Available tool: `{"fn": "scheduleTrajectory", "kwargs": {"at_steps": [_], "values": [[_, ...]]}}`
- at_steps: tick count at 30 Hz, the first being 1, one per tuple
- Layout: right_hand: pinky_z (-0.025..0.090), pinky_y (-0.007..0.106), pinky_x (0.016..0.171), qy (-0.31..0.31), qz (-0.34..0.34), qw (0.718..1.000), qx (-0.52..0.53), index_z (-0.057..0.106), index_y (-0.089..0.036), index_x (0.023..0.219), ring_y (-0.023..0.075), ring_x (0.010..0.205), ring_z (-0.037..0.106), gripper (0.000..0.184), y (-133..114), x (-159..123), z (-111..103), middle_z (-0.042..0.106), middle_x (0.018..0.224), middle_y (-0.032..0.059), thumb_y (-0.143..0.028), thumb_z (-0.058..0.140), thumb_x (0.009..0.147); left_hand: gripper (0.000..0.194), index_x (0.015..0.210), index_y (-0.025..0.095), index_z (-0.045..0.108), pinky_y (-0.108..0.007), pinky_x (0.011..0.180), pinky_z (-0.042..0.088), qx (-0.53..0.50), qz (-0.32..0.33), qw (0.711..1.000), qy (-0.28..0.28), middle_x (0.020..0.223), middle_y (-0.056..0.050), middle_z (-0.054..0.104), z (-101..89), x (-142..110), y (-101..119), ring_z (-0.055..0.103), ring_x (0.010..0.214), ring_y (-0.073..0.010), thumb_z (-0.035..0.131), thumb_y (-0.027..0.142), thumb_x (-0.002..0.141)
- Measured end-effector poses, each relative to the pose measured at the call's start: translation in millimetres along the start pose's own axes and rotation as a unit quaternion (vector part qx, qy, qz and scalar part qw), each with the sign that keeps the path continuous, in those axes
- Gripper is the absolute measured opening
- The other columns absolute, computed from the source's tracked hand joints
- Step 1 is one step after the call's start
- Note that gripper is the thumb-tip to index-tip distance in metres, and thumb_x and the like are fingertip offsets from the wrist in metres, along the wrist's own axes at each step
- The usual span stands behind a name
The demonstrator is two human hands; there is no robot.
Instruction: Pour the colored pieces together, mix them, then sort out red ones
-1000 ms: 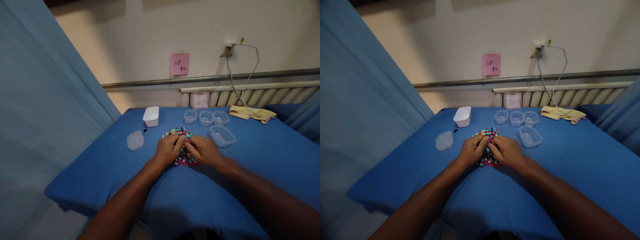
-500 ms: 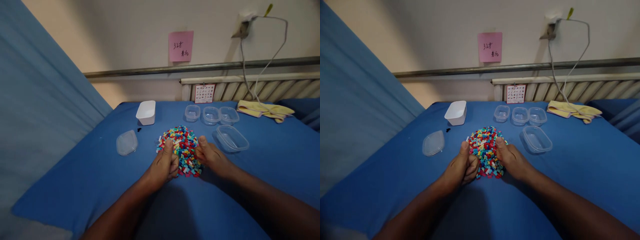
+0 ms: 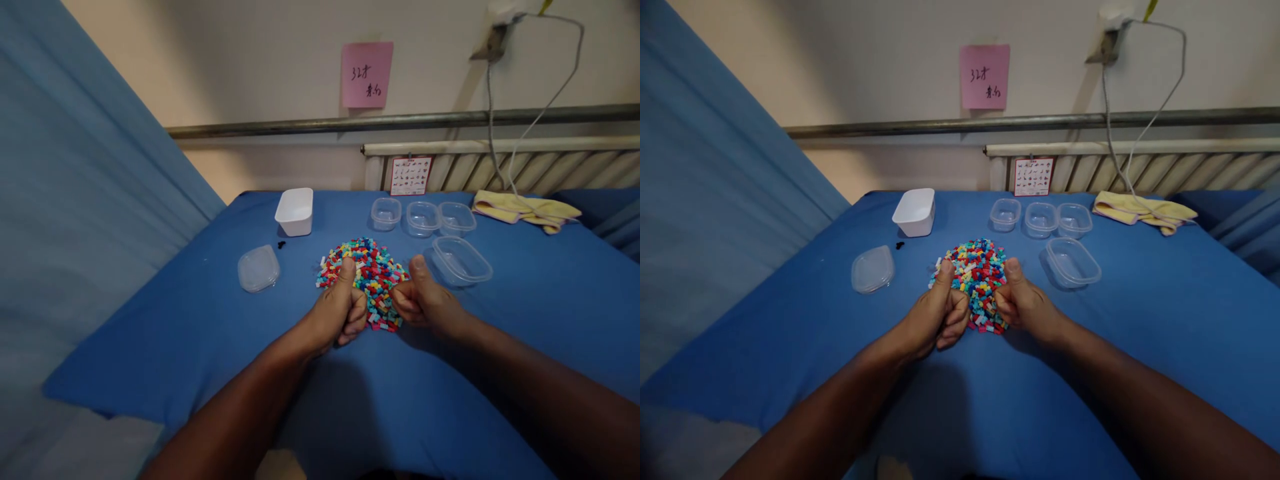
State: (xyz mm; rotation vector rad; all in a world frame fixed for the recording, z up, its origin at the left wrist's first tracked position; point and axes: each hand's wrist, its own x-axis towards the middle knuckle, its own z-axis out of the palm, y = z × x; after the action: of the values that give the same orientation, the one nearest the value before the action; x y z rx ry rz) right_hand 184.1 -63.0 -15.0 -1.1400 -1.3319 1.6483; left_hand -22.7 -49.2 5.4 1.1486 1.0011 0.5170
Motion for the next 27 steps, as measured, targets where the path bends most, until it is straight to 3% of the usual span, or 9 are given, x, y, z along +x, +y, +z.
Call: {"fn": "scheduleTrajectory", "kwargs": {"at_steps": [15,27], "values": [[0.013,0.026,0.041,-0.066,0.060,0.995,0.041,0.034,-0.026,0.054,0.0076,0.042,0.014,0.087,-1,-12,6,0.027,0.046,-0.0073,-0.108,0.019,0.082,0.088,0.054,0.022,0.039,-0.023,0.036,0.022,-0.059,-0.008,0.992,-0.112,0.043,0.003,0.037,7.7,-2,-3,0.029,0.033,-0.0080,0.020,0.100,0.091],[0.016,0.026,0.042,-0.096,0.071,0.990,0.076,0.035,-0.026,0.055,0.0086,0.042,0.018,0.087,2,-8,-3,0.029,0.046,-0.0072,-0.105,0.016,0.086,0.091,0.052,0.023,0.041,-0.025,0.036,0.019,-0.040,-0.029,0.994,-0.097,0.041,0.001,0.039,6.3,3,-4,0.032,0.032,-0.0090,0.017,0.102,0.090]]}}
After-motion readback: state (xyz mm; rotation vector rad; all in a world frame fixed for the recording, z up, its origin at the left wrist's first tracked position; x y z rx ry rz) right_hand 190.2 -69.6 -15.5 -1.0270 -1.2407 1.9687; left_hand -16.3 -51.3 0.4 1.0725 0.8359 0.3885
